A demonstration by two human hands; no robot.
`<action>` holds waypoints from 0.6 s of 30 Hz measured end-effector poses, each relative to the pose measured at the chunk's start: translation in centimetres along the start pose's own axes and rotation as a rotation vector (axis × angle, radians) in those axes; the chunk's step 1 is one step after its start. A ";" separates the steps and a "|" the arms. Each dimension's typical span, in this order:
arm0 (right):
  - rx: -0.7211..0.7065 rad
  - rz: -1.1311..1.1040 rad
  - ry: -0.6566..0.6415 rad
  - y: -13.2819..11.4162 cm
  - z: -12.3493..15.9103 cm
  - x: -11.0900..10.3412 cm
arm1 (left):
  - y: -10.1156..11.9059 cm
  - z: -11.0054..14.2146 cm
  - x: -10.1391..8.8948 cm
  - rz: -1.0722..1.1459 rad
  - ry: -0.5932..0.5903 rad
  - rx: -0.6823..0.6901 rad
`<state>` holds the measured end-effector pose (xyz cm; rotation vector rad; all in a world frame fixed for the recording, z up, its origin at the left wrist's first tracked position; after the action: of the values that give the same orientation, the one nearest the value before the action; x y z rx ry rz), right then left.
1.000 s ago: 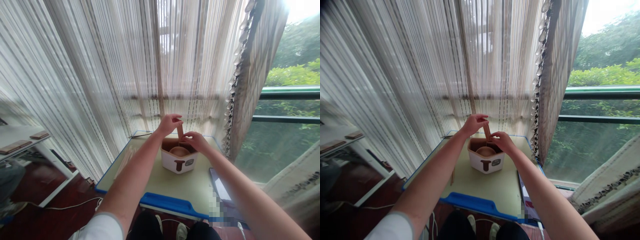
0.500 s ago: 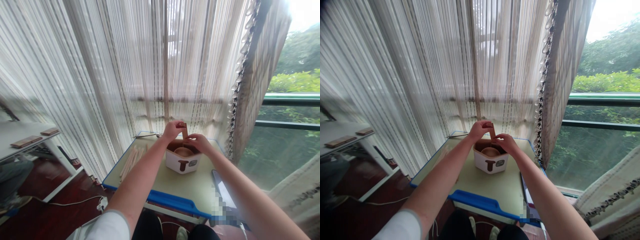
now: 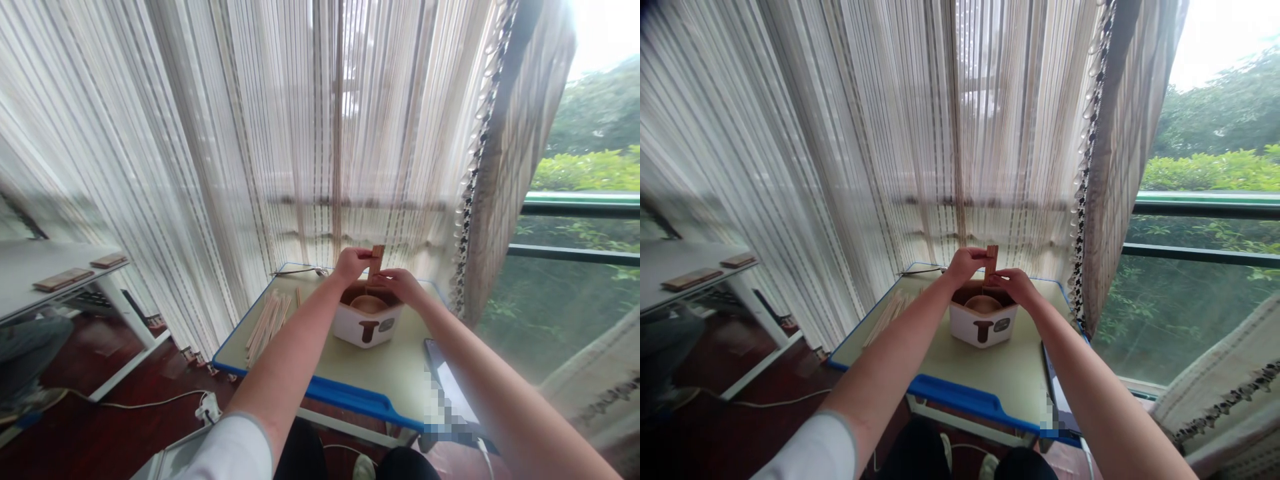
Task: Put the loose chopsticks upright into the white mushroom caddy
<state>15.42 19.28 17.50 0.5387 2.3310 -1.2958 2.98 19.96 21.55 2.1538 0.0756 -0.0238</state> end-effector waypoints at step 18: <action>0.021 0.033 -0.035 0.2 -0.3 1.0 | -1.4 1.6 -1.2 0.117 0.058 -0.090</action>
<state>14.62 19.80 17.01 0.5547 2.2732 -1.3052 1.75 19.38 19.52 2.0657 -0.0156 0.1074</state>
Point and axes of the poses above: each hand's wrist, its own z-axis away from the middle knuckle, its own x-axis out of the palm, y = z × x, the point moved 9 cm from there along -z, towards the middle knuckle, and after that the axes turned 10 degrees about y, right-handed, at the moved point
